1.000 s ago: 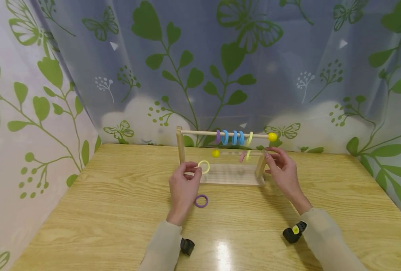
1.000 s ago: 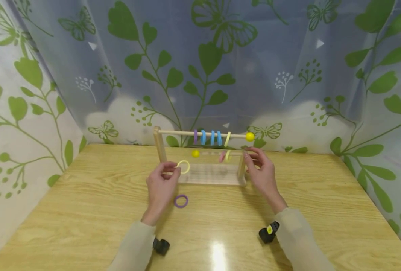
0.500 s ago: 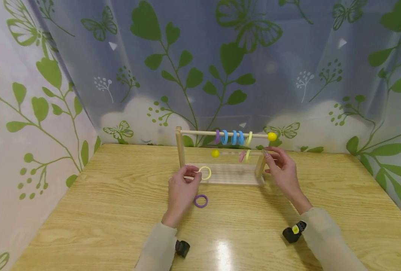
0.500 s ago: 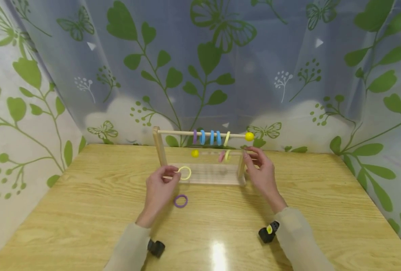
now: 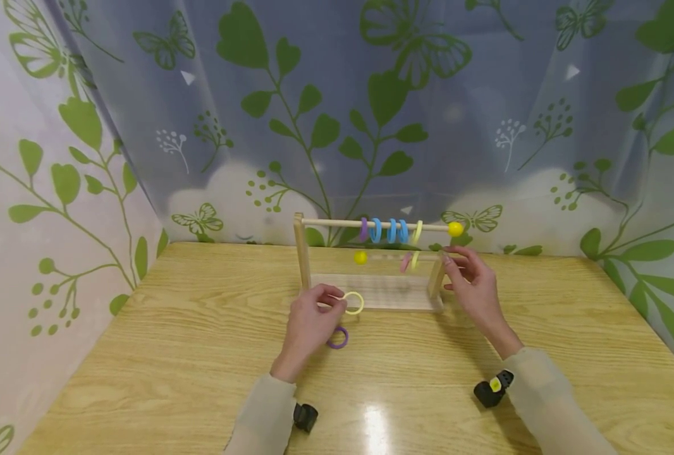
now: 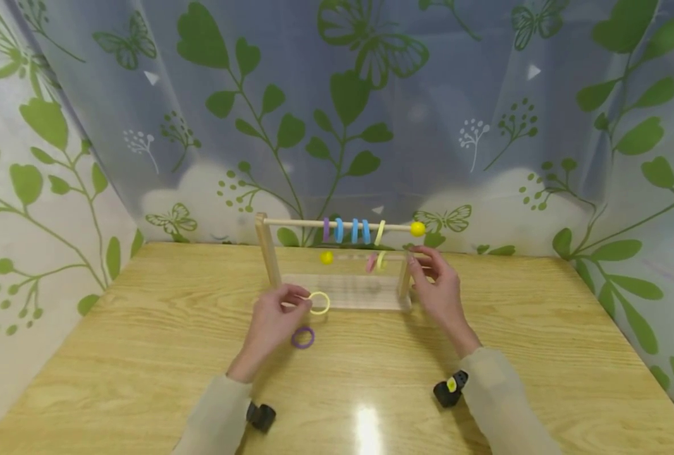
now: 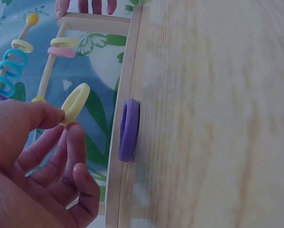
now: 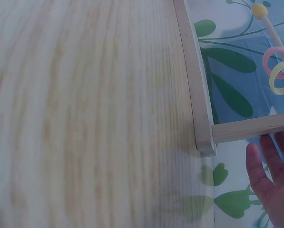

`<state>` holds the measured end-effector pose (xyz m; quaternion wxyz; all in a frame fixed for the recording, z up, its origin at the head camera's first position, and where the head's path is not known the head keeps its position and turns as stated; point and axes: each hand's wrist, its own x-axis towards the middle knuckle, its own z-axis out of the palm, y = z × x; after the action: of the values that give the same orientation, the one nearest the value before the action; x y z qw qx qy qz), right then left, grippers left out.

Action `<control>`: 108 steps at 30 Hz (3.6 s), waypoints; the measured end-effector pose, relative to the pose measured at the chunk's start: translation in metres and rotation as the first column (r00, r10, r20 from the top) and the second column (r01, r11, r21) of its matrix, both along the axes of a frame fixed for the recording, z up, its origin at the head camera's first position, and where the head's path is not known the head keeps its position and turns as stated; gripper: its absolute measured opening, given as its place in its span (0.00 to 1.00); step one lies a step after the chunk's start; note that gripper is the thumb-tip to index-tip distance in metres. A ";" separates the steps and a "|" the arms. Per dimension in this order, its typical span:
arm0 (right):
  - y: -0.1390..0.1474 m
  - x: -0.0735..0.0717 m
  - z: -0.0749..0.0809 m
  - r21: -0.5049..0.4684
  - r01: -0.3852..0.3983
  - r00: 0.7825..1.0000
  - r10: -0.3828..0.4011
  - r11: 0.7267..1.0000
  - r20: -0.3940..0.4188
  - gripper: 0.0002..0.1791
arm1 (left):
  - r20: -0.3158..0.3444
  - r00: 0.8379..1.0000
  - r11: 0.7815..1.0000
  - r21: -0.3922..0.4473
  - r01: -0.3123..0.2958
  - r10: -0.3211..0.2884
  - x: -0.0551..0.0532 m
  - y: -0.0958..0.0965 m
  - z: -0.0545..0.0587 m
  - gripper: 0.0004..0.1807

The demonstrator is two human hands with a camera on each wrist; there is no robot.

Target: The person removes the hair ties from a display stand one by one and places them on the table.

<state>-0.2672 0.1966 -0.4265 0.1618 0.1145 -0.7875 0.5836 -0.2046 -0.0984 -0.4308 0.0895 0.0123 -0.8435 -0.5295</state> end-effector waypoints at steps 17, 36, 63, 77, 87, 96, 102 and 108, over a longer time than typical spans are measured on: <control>-0.002 -0.001 0.002 0.003 0.005 1.000 -0.005 1.000 0.004 0.19 | 0.113 0.965 0.968 -0.058 0.245 -0.238 0.001 -0.004 0.000 0.08; 0.000 0.000 0.000 -0.004 0.001 1.000 -0.001 1.000 0.005 0.19 | 0.128 0.925 0.894 -0.240 0.379 -0.358 0.004 -0.008 -0.005 0.05; 0.000 0.000 -0.002 -0.009 -0.004 1.000 0.004 1.000 -0.017 0.18 | 0.137 0.927 0.896 -0.241 0.373 -0.349 0.006 -0.006 -0.002 0.08; 0.001 -0.002 -0.003 -0.038 -0.012 1.000 0.012 0.999 -0.015 0.19 | 0.000 0.960 0.949 -0.150 0.278 -0.281 0.001 0.014 0.007 0.10; 0.000 -0.001 -0.001 -0.045 -0.019 1.000 0.019 0.999 -0.015 0.19 | -0.142 0.970 0.980 -0.050 0.195 -0.200 -0.005 0.033 0.011 0.10; 0.001 -0.001 -0.001 -0.017 -0.007 1.000 0.007 1.000 -0.012 0.19 | -0.199 0.965 0.985 -0.029 0.172 -0.174 -0.013 0.052 0.010 0.10; 0.000 -0.001 0.000 -0.003 0.002 1.000 -0.002 1.000 0.004 0.19 | -0.232 0.966 0.994 -0.024 0.109 -0.111 -0.018 0.065 0.009 0.11; -0.001 -0.001 0.000 -0.001 0.005 1.000 -0.005 1.000 0.006 0.21 | -0.256 0.965 0.998 -0.013 0.061 -0.062 -0.024 0.078 0.008 0.13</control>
<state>-0.2684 0.1956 -0.4260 0.1609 0.1104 -0.7879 0.5840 -0.2289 -0.0202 -0.4229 0.1812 -0.0826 -0.8262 -0.5270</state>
